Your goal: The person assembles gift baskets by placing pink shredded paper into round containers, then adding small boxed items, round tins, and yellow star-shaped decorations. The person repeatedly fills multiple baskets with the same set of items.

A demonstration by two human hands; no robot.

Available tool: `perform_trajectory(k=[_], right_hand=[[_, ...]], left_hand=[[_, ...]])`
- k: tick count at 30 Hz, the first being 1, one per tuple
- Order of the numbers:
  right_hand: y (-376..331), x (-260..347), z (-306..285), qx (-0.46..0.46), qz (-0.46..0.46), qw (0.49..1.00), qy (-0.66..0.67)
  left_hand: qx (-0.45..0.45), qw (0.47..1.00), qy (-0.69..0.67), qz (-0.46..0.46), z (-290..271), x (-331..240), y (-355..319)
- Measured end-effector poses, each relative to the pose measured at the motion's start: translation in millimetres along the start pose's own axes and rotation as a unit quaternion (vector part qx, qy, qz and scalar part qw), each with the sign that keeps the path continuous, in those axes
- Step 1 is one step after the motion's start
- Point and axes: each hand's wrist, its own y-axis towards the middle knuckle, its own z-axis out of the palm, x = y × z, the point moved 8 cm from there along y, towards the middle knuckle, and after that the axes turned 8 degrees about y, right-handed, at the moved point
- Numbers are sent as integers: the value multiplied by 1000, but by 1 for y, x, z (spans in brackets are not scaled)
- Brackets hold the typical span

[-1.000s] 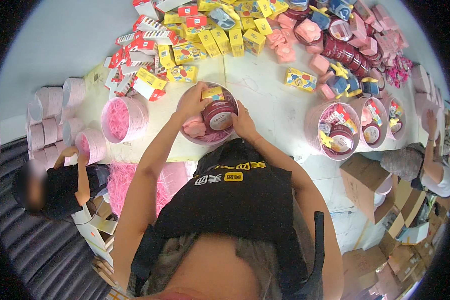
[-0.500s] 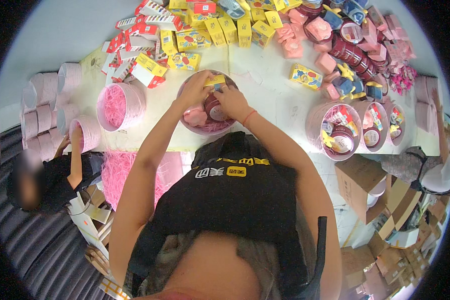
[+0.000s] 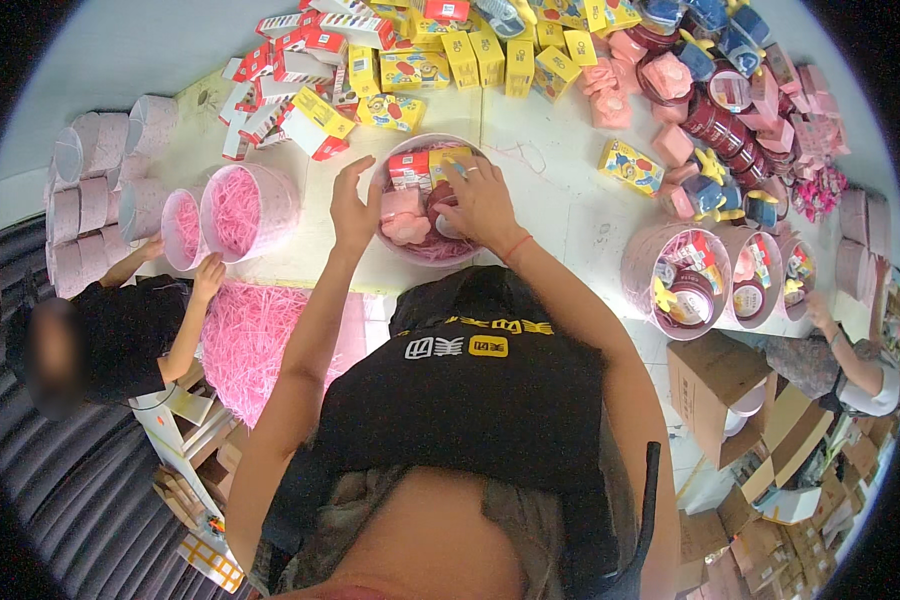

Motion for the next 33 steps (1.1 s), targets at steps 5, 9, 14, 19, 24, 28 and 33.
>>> perform_trajectory(k=[5,9,14,19,24,28,33], right_hand=[[-8,-10,-15,-43,-7,999,8],[-126,-63,-73,-182,230,946,138],[-390,-131,-61,-432,620,511,409],[-458,-154,-169,-604,495,625,-13],[-439,-220,-283,-451,442,737,-239],[-426,-264,-302,-260,462,818,-223],[-435,-282,-294,-309,412,822,-245]], left_hand=[[79,984,84,134,46,-23,-3],[-4,994,-104,-45,43,67,-39],[205,976,-2,-77,65,56,-63],[271,962,-6,-21,74,18,-51],[342,915,-148,-152,122,-16,-72],[368,893,-193,-173,153,-71,-95],[407,876,-187,-177,183,-122,-117]])
